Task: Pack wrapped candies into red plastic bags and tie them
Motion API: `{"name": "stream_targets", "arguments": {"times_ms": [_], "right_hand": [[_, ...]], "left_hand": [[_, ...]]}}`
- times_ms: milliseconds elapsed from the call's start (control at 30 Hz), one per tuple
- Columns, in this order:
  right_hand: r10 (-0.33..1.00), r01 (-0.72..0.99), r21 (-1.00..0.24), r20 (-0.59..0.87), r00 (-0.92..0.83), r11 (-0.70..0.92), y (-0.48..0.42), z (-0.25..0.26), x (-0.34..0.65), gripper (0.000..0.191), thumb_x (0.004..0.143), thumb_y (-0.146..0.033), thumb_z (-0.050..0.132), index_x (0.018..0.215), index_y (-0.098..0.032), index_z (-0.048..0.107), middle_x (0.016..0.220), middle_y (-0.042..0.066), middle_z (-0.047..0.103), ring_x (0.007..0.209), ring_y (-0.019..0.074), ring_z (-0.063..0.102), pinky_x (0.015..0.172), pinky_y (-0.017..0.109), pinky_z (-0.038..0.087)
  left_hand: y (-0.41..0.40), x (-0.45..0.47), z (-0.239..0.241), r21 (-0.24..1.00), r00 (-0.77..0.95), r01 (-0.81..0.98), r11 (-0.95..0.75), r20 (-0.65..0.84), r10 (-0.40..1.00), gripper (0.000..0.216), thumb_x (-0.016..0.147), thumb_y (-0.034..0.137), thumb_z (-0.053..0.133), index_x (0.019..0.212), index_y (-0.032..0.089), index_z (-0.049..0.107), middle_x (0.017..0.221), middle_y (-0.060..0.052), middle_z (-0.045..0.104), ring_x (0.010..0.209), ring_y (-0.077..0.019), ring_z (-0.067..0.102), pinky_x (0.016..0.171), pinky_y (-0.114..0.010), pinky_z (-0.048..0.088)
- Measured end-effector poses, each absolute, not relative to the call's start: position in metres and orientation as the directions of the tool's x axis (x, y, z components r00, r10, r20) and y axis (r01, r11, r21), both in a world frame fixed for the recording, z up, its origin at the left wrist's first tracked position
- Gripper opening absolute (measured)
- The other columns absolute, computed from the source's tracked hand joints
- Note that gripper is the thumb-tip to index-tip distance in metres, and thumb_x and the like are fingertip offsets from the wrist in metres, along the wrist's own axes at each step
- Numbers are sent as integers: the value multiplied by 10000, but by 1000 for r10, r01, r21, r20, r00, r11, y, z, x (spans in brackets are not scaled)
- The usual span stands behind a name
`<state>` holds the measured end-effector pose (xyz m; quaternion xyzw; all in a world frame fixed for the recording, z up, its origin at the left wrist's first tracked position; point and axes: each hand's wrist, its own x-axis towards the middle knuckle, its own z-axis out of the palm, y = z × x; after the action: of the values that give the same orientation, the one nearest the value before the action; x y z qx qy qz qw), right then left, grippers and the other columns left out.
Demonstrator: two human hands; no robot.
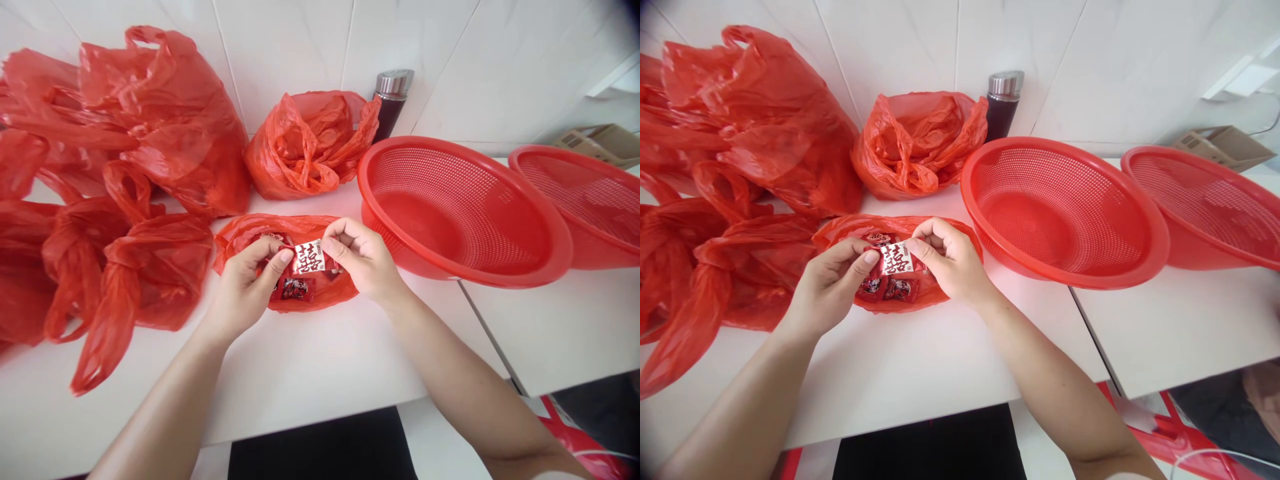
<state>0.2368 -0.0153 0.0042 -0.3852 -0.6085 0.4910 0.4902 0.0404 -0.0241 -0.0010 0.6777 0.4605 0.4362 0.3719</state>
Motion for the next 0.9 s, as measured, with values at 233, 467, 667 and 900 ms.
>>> {"name": "stream_targets", "arguments": {"times_ms": [233,467,667,900], "right_hand": [[922,-98,-955,296,-251,280,-23,7,235,204,883,-380,667,811,-212,579,681,-48,549,601,84,510,564,215,424],[922,-158,-954,289,-257,255,-23,8,233,211,880,-367,677,801,-200,574,654,-55,553,573,73,516,536,201,431],[924,-116,-955,293,-244,272,-24,10,234,229,895,-384,655,785,-203,567,642,-53,573,571,77,536,546,205,432],[939,437,-834,262,-225,337,-16,6,245,230,991,-351,464,878,-197,591,767,6,654,710,137,608,673,272,466]], "left_hand": [[-22,43,-4,913,221,281,-297,240,945,275,933,404,547,739,209,555,678,27,493,596,-110,430,575,-254,375],[-23,42,-4,920,223,261,-292,237,946,280,936,393,550,742,192,553,685,36,498,599,-92,427,564,-229,363],[-24,43,-4,927,220,257,-273,219,951,287,928,398,557,735,186,553,674,32,492,595,-94,426,557,-225,363],[-18,37,-2,949,-74,207,-236,256,964,259,926,391,548,751,200,558,687,26,525,626,-110,458,607,-222,387]]}}
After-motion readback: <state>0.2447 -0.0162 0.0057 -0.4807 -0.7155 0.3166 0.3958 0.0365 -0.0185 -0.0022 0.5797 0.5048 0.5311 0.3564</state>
